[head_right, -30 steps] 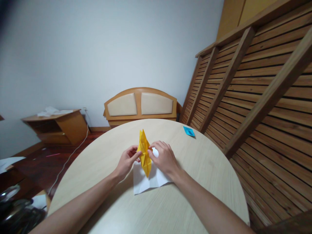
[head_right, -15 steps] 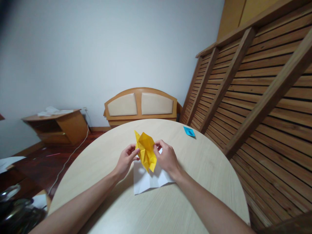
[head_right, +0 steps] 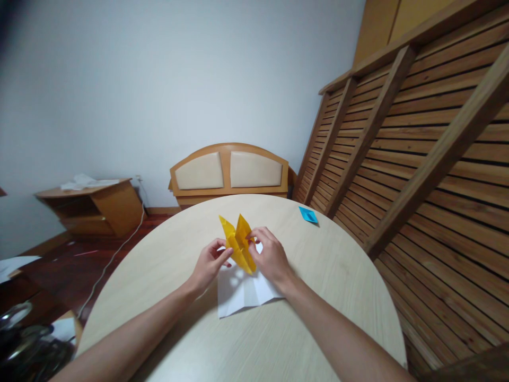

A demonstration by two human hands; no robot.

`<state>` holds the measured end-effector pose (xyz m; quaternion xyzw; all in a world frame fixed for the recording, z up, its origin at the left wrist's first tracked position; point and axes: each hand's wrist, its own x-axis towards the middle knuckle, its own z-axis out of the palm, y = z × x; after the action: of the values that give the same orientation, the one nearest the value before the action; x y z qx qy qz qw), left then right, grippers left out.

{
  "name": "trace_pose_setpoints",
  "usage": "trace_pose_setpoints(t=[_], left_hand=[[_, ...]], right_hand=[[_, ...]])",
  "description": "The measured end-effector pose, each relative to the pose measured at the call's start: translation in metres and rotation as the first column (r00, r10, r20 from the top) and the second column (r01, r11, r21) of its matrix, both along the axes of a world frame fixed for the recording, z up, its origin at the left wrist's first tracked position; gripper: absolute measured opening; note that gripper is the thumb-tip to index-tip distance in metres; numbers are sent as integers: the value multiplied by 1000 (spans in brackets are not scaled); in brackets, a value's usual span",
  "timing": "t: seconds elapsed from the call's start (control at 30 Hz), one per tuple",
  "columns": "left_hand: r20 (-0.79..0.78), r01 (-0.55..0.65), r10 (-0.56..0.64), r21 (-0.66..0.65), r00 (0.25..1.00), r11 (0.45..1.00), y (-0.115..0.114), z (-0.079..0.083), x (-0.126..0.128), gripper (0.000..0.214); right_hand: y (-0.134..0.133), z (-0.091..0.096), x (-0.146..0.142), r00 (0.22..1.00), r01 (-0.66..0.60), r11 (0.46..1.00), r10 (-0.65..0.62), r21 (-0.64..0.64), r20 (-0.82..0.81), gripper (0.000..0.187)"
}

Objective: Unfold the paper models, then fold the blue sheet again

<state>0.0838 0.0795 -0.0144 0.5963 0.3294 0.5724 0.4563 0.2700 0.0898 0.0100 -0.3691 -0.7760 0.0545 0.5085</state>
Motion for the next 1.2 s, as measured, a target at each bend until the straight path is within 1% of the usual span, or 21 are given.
trace_pose_setpoints(t=[0.07,0.2,0.27,0.33,0.43,0.5,0.6,0.67,0.77,0.9,1.0,1.2], left_hand=[[-60,-2,4,38,998,999,-1,-1,1,41],[-167,-44,64,123,984,991,-2,-4,2,31],[-190,-56,84,146,978,988,-2,-5,2,29],[-178,-57,79,127,981,990,-2,-4,2,31],[-109,-64,70,56,992,996,-1,-1,1,38],[-45,-80,81,20,996,997,-1,0,0,41],[63,-90,92,-43,994,995,1,1,-3,40],[141,-58,71,-96,987,994,3,1,-5,36],[257,25,18,-161,966,987,4,1,-6,35],[345,142,-64,-207,936,968,3,4,-5,40],[402,210,-105,-225,910,951,1,7,-3,45],[418,246,-131,-235,899,940,3,6,-2,46]], right_hand=[[-3,2,-5,998,-51,999,50,-11,-35,15],[-10,4,-12,990,-109,993,104,-49,-95,14],[-12,4,-14,984,-136,987,125,-83,-131,13],[-12,5,-15,976,-159,982,141,-98,-165,14],[-10,6,-13,969,-160,984,140,-83,-206,17],[-6,7,-10,961,-141,987,118,-78,-249,20],[-1,6,-7,926,-132,984,79,-120,-368,26],[3,5,-5,896,-137,978,54,-160,-440,28],[7,1,-4,878,-144,971,37,-190,-478,28],[8,-1,-3,875,-217,953,94,-211,-474,26],[3,1,-3,885,-264,935,138,-236,-445,25],[-12,12,-6,872,-380,881,239,-283,-427,21]])
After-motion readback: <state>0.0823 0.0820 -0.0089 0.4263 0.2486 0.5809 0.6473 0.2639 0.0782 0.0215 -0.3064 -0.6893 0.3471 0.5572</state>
